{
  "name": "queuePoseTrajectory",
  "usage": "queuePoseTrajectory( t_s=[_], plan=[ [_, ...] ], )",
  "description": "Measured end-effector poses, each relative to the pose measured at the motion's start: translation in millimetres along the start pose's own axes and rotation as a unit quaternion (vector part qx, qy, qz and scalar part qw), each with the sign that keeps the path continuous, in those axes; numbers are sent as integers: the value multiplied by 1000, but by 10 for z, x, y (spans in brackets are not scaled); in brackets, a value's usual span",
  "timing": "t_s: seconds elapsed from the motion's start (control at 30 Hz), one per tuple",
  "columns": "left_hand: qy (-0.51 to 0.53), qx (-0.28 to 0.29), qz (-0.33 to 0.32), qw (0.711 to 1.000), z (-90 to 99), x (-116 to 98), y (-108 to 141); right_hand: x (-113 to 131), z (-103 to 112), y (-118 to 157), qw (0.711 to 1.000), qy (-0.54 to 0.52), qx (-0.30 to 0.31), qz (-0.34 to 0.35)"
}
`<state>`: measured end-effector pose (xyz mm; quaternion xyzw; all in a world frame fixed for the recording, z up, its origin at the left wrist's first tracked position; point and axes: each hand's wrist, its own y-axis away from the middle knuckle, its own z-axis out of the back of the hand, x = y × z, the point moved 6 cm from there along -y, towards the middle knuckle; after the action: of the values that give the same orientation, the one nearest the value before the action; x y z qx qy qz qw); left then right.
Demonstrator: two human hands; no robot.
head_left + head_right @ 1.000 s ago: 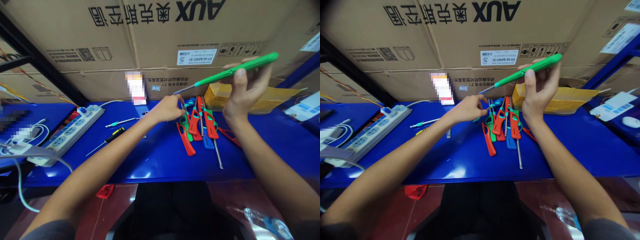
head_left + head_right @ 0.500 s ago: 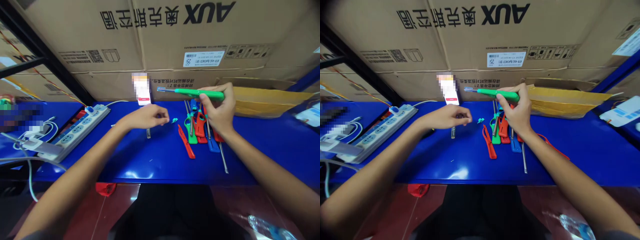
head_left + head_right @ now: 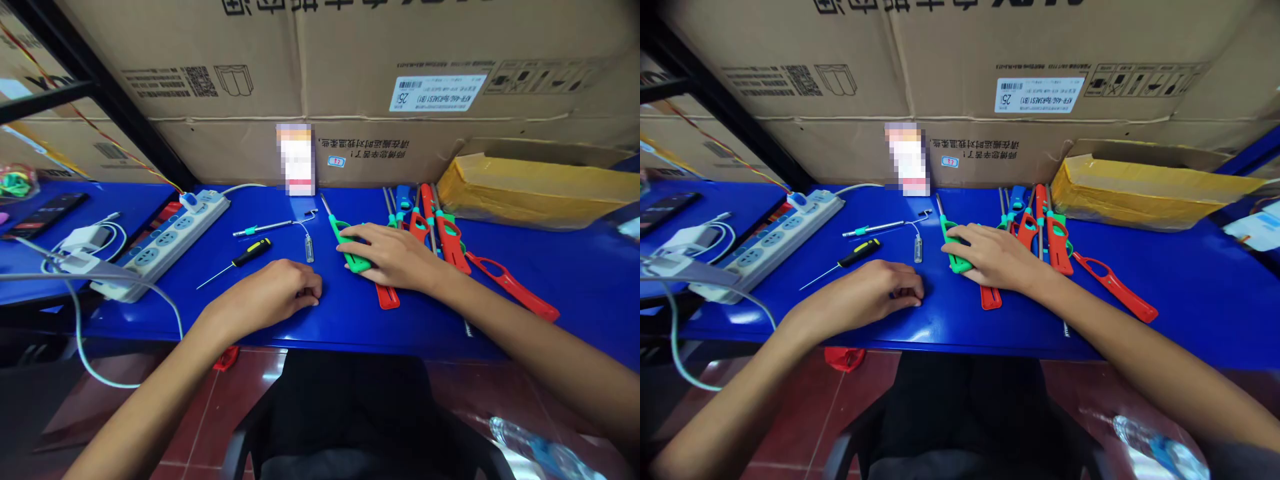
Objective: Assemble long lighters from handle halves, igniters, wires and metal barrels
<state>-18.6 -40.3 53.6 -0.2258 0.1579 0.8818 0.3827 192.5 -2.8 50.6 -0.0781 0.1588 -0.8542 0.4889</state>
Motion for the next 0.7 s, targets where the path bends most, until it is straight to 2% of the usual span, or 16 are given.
queuePoseTrajectory(
  t_s=[0.13, 0.27, 0.47, 0.6, 0.7],
  plan=[
    [-9, -24, -30, 999, 31, 34, 12, 43, -73, -15, 998, -52, 31, -17],
    [-32, -43, -30, 998, 60, 105, -17, 72, -116, -17, 993, -103, 44, -42],
    [-146, -57, 16, 988, 44, 183, -212, 49, -112, -4, 985, -158, 56, -50],
    [-225, -45, 64, 971, 11, 185, -377, 14, -86, 24, 984, -167, 54, -40],
    [-284, -77, 120, 948, 78, 262, -479, 2, -82, 38, 984, -168, 46, -40]
  ],
)
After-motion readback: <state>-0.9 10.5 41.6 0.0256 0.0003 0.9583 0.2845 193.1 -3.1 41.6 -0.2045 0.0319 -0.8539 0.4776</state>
